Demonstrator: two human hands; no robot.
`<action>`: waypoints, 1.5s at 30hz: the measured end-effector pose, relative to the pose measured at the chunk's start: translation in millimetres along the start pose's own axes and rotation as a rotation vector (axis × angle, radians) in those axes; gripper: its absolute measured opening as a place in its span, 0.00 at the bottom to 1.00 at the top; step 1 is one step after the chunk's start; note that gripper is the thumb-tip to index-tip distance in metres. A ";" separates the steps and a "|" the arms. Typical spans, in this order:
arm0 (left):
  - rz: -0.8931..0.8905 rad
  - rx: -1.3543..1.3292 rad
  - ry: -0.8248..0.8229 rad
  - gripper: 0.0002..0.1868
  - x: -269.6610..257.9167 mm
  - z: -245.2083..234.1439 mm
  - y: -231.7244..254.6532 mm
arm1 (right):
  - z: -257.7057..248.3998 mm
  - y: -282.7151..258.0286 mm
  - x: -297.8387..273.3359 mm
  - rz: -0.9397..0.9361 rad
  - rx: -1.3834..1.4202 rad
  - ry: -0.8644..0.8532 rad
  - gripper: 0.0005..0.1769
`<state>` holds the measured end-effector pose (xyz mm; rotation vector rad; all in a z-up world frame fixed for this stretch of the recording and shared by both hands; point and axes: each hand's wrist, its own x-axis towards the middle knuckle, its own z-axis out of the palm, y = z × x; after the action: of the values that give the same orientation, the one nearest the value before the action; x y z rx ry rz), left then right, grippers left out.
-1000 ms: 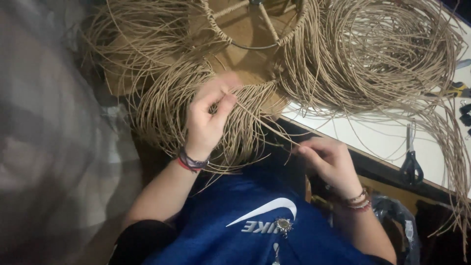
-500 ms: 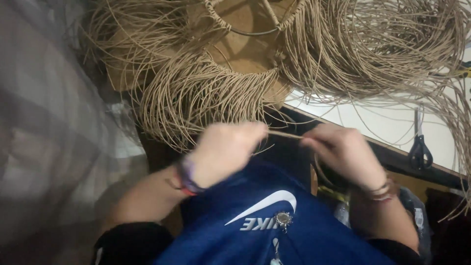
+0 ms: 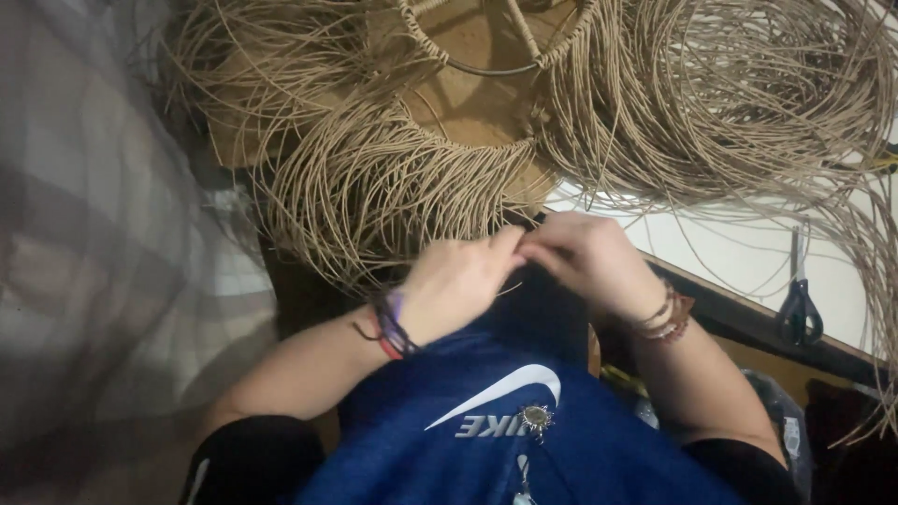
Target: Weaving natural fiber twine around a metal frame to create a lampshade
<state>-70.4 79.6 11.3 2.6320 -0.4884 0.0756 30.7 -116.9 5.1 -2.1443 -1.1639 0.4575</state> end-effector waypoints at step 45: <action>-0.160 0.281 0.397 0.28 80.3 82.7 -139.4 | -16.4 76.4 169.3 0.126 -0.715 0.338 0.06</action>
<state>51.4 132.1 -111.7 2.8123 -0.1373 0.6433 179.3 -11.5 -34.9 -2.7622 -1.0964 -0.3253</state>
